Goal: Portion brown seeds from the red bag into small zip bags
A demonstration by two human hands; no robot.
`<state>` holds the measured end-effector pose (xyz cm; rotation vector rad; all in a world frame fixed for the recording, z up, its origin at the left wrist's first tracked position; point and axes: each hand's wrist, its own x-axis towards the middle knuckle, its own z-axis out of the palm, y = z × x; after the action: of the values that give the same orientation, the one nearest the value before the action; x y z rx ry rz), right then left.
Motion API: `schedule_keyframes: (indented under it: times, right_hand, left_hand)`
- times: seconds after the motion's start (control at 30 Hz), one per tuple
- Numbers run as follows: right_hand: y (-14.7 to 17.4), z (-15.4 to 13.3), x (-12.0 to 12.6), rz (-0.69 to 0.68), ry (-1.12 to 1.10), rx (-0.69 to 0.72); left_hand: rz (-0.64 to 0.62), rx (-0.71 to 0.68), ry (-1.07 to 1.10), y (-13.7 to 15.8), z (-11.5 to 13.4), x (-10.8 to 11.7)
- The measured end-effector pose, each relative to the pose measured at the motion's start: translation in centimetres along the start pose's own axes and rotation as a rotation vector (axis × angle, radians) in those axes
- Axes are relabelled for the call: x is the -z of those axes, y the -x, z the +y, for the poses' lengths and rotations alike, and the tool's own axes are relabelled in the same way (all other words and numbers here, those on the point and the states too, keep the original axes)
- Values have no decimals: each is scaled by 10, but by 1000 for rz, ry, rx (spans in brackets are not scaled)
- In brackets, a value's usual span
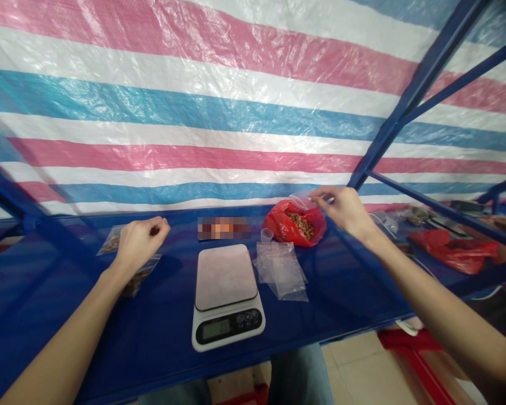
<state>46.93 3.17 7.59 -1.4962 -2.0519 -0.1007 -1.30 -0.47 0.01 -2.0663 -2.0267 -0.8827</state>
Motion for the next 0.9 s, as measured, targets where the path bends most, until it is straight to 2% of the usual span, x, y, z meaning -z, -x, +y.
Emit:
schedule_keyframes:
  times: [0.03,0.2,0.23,0.3,0.4,0.5,0.57,0.67,0.77,0.9]
  right_hand:
    - [18,-9,-4,12,-7,38]
    - [119,-39,-38,-274,99,333]
    - [132,-41,-43,-338,102,366]
    - [146,-45,-50,-378,110,361]
    - [146,-53,-59,-342,98,331]
    - [142,-61,-77,-392,89,384]
    - [143,-61,-92,-429,92,413]
    - [147,-56,-106,-414,87,428]
    - [140,-56,-99,-378,60,459]
    - [99,-82,-70,-281,-17,431]
  left_hand:
    - [2,4,-3,0,0,1]
    - [-4,2,-20,-1,1,0]
    - [-4,-2,-23,-1,1,-1]
    - [-3,-10,-24,-1,1,-3]
    - [-1,-15,-15,-1,-1,-5]
    - [-3,3,-18,0,-4,-7]
    - [5,15,-23,-1,-8,-9]
    - [7,16,-49,-2,-14,-10]
    - [-61,43,-128,-5,-20,-9]
    - [-304,51,-215,-11,-35,-7]
